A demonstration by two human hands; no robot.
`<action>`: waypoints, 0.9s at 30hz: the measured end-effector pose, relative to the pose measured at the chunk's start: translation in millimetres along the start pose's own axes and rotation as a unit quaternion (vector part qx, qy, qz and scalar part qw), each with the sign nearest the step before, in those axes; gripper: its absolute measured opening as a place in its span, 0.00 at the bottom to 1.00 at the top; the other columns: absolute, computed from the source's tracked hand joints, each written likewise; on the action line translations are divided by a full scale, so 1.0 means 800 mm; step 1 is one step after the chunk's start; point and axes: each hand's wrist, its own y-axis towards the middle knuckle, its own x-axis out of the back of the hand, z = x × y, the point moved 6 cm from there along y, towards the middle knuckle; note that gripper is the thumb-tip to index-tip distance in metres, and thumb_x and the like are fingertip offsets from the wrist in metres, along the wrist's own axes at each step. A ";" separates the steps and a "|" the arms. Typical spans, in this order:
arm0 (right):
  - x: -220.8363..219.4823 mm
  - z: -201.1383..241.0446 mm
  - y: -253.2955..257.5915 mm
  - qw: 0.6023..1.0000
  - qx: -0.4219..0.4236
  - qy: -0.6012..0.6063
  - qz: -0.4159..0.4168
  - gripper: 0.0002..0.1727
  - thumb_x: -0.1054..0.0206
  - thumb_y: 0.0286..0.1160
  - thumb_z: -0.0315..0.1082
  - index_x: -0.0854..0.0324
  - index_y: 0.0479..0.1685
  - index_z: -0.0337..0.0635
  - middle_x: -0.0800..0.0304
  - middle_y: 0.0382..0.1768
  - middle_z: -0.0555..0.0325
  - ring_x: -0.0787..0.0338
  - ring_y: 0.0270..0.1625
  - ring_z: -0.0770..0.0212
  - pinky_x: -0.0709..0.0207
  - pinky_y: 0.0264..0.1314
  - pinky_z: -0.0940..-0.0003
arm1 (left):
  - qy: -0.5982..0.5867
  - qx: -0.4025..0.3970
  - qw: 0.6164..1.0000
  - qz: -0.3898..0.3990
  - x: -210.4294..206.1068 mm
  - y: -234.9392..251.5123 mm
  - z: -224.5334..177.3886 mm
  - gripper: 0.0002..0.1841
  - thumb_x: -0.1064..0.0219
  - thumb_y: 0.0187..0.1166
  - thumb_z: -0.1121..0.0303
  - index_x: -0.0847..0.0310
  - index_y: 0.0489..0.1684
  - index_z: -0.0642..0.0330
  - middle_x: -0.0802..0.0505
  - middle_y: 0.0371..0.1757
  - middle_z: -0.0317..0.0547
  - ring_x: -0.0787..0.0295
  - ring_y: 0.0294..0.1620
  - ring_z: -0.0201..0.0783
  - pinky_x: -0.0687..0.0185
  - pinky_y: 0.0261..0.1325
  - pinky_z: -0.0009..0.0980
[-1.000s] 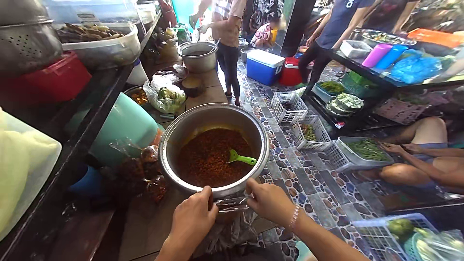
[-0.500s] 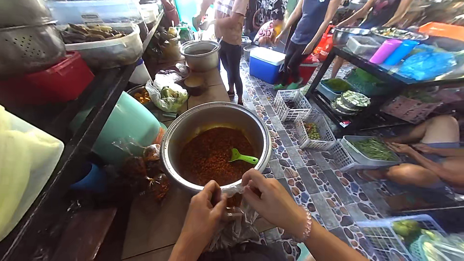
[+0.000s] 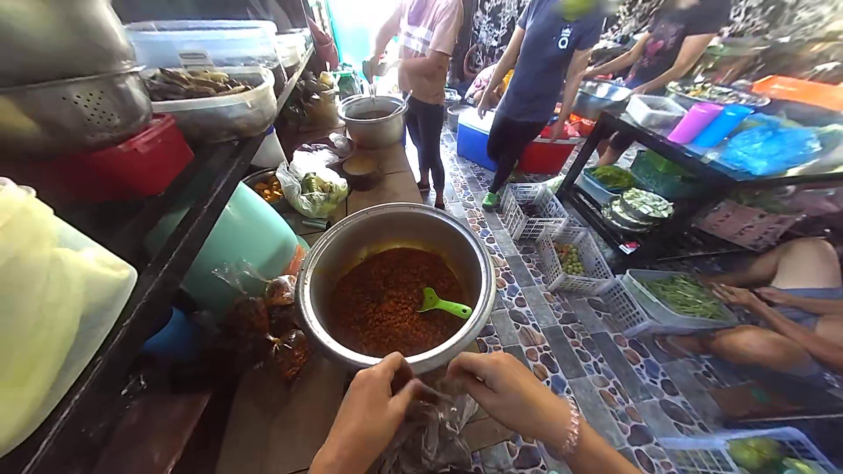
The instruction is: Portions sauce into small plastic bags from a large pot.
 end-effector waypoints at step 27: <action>0.088 0.087 0.155 0.916 0.180 0.339 -0.121 0.24 0.38 0.83 0.45 0.14 0.54 0.27 0.09 0.57 0.50 0.13 0.62 0.64 0.21 0.69 0.66 | -0.011 -0.151 0.983 -0.107 0.069 0.068 -0.101 0.18 0.48 0.88 0.68 0.14 0.50 0.76 0.06 0.42 0.62 0.07 0.49 0.54 0.15 0.59 0.54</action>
